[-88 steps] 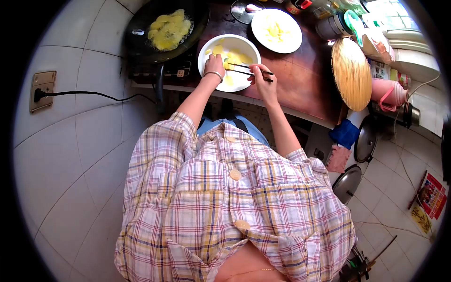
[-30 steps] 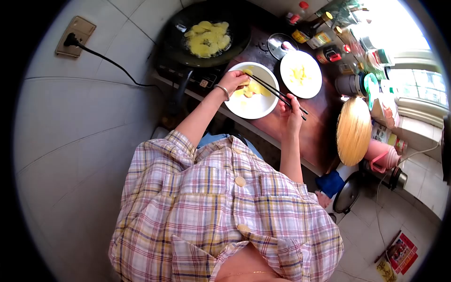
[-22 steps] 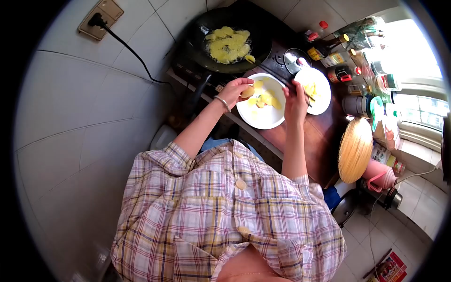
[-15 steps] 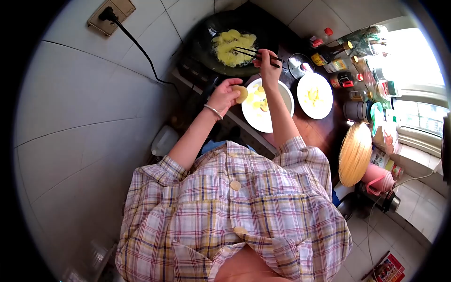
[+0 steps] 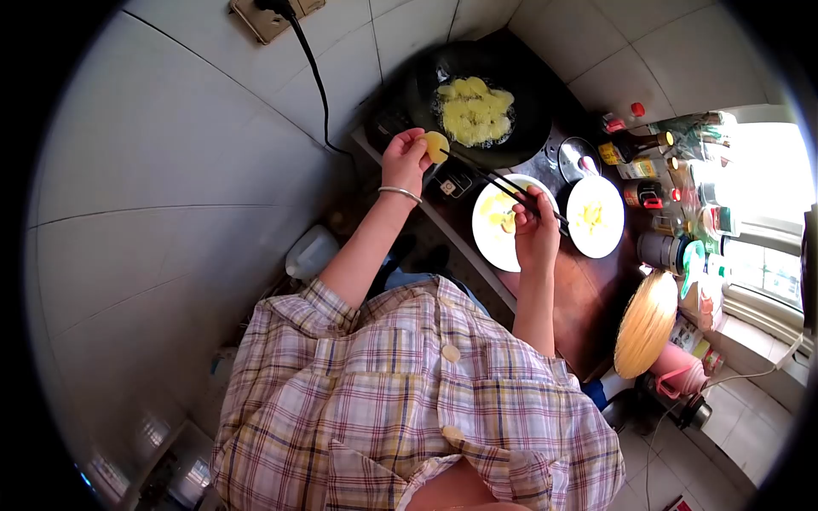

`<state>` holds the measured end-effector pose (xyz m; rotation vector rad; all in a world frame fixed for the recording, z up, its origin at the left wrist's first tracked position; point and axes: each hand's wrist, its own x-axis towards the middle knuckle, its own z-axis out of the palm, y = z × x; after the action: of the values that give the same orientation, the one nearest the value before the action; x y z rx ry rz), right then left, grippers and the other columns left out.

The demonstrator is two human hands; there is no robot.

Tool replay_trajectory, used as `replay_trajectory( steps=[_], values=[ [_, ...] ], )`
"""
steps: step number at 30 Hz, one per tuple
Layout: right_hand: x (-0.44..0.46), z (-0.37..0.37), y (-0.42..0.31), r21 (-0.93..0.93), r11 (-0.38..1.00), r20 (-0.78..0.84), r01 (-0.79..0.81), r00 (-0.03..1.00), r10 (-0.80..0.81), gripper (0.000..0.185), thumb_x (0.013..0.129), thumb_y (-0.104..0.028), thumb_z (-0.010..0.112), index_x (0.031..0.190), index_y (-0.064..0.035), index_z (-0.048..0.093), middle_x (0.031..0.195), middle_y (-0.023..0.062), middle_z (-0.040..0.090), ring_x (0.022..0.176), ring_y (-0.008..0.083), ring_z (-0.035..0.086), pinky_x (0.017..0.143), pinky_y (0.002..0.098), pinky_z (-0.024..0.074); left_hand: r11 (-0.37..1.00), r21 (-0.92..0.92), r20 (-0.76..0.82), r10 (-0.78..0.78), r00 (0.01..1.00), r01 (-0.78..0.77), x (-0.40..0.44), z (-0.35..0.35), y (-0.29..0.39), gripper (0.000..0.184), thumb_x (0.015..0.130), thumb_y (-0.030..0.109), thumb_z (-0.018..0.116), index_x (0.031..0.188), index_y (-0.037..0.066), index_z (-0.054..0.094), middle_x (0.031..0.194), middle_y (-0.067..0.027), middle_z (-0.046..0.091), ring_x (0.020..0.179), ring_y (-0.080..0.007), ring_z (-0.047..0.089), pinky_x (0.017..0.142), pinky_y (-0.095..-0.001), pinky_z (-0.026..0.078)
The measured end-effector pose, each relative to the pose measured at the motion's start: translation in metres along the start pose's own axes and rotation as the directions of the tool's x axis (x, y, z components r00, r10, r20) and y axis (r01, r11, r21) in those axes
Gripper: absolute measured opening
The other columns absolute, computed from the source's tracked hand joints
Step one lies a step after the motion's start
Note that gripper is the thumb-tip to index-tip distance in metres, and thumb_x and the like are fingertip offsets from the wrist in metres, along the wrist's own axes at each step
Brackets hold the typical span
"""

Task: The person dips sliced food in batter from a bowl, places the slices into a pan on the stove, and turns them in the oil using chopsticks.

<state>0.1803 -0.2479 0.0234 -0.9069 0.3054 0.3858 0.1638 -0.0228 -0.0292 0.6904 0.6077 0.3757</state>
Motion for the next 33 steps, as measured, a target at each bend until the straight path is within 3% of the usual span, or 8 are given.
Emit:
replay_trajectory(
  steps=[7, 12, 21, 24, 25, 27, 30, 33],
  values=[
    [-0.002, -0.001, 0.006, -0.015, 0.989, -0.017, 0.147, 0.989, -0.148, 0.023, 0.092, -0.02, 0.052, 0.096, 0.0018, 0.058, 0.082, 0.0128, 0.063, 0.067, 0.0178, 0.06, 0.061, 0.0241, 0.0479, 0.994, -0.071, -0.033, -0.083, 0.996, 0.081, 0.003, 0.001, -0.005, 0.013, 0.089, 0.003, 0.05, 0.102, 0.0, 0.052, 0.101, -0.0119, 0.057, 0.092, -0.0226, 0.06, 0.085, -0.0375, 0.052],
    [0.015, 0.0, -0.001, -0.153, 0.918, -0.018, 0.366, 0.928, -0.373, 0.023, 0.093, -0.018, 0.051, 0.098, 0.0036, 0.056, 0.081, 0.0133, 0.062, 0.066, 0.0179, 0.061, 0.06, 0.0239, 0.0475, 0.99, 0.128, 0.002, -0.055, 0.998, 0.055, -0.002, -0.003, -0.007, 0.012, 0.09, 0.003, 0.049, 0.101, -0.001, 0.051, 0.101, -0.0111, 0.056, 0.091, -0.0216, 0.06, 0.084, -0.0358, 0.053],
    [0.016, 0.003, 0.003, 0.012, 0.994, 0.018, 0.111, 0.994, -0.111, 0.021, 0.093, -0.016, 0.049, 0.099, 0.0025, 0.056, 0.085, 0.0153, 0.064, 0.069, 0.0185, 0.062, 0.061, 0.0225, 0.0477, 0.999, -0.039, -0.013, -0.002, 1.0, 0.001, 0.005, 0.011, -0.005, 0.011, 0.089, 0.001, 0.046, 0.1, -0.002, 0.048, 0.1, -0.0116, 0.053, 0.089, -0.0223, 0.059, 0.083, -0.0357, 0.055],
    [0.015, 0.004, 0.008, 0.014, 0.991, 0.009, 0.131, 0.991, -0.132, 0.022, 0.093, -0.017, 0.05, 0.095, 0.0042, 0.056, 0.082, 0.0169, 0.063, 0.066, 0.0208, 0.062, 0.06, 0.0254, 0.0486, 1.0, -0.024, -0.018, 0.015, 1.0, -0.015, 0.006, 0.005, -0.014, 0.01, 0.089, 0.001, 0.047, 0.099, -0.001, 0.049, 0.1, -0.013, 0.055, 0.093, -0.0256, 0.059, 0.085, -0.0386, 0.053],
    [0.013, 0.006, 0.008, -0.084, 0.974, 0.011, 0.211, 0.978, -0.21, 0.023, 0.093, -0.018, 0.05, 0.095, 0.0045, 0.056, 0.082, 0.0168, 0.063, 0.065, 0.0208, 0.062, 0.06, 0.026, 0.0491, 1.0, -0.02, -0.018, 0.007, 1.0, -0.007, 0.006, 0.003, -0.018, 0.01, 0.089, 0.001, 0.047, 0.099, -0.001, 0.049, 0.1, -0.013, 0.055, 0.093, -0.0256, 0.059, 0.085, -0.0386, 0.053],
    [0.008, 0.012, 0.006, -0.224, 0.915, 0.026, 0.335, 0.941, -0.339, 0.026, 0.093, -0.02, 0.05, 0.094, 0.0051, 0.056, 0.081, 0.0164, 0.063, 0.065, 0.0206, 0.062, 0.06, 0.0277, 0.0503, 0.997, 0.042, -0.005, 0.057, 0.998, -0.057, 0.004, 0.001, -0.021, 0.01, 0.089, 0.001, 0.047, 0.099, -0.001, 0.049, 0.1, -0.0127, 0.055, 0.093, -0.0248, 0.059, 0.085, -0.0383, 0.054],
    [0.015, 0.015, 0.002, -0.31, 0.868, -0.001, 0.389, 0.912, -0.41, 0.027, 0.093, -0.021, 0.05, 0.095, 0.0045, 0.056, 0.08, 0.0147, 0.063, 0.065, 0.019, 0.063, 0.061, 0.0271, 0.0506, 0.992, 0.126, 0.015, 0.02, 1.0, -0.022, 0.003, 0.004, -0.015, 0.011, 0.089, 0.001, 0.048, 0.1, 0.0, 0.049, 0.1, -0.0114, 0.055, 0.092, -0.0226, 0.059, 0.083, -0.0373, 0.054],
    [0.043, 0.014, 0.001, -0.46, 0.758, 0.045, 0.463, 0.864, -0.501, 0.023, 0.093, -0.019, 0.051, 0.094, 0.0026, 0.06, 0.081, 0.0089, 0.063, 0.064, 0.0145, 0.063, 0.061, 0.0235, 0.0503, 0.864, 0.459, 0.091, 0.185, 0.978, -0.206, 0.028, 0.014, -0.002, 0.009, 0.087, 0.003, 0.051, 0.095, 0.003, 0.057, 0.091, -0.0055, 0.06, 0.085, -0.016, 0.061, 0.076, -0.0298, 0.054]
  ],
)
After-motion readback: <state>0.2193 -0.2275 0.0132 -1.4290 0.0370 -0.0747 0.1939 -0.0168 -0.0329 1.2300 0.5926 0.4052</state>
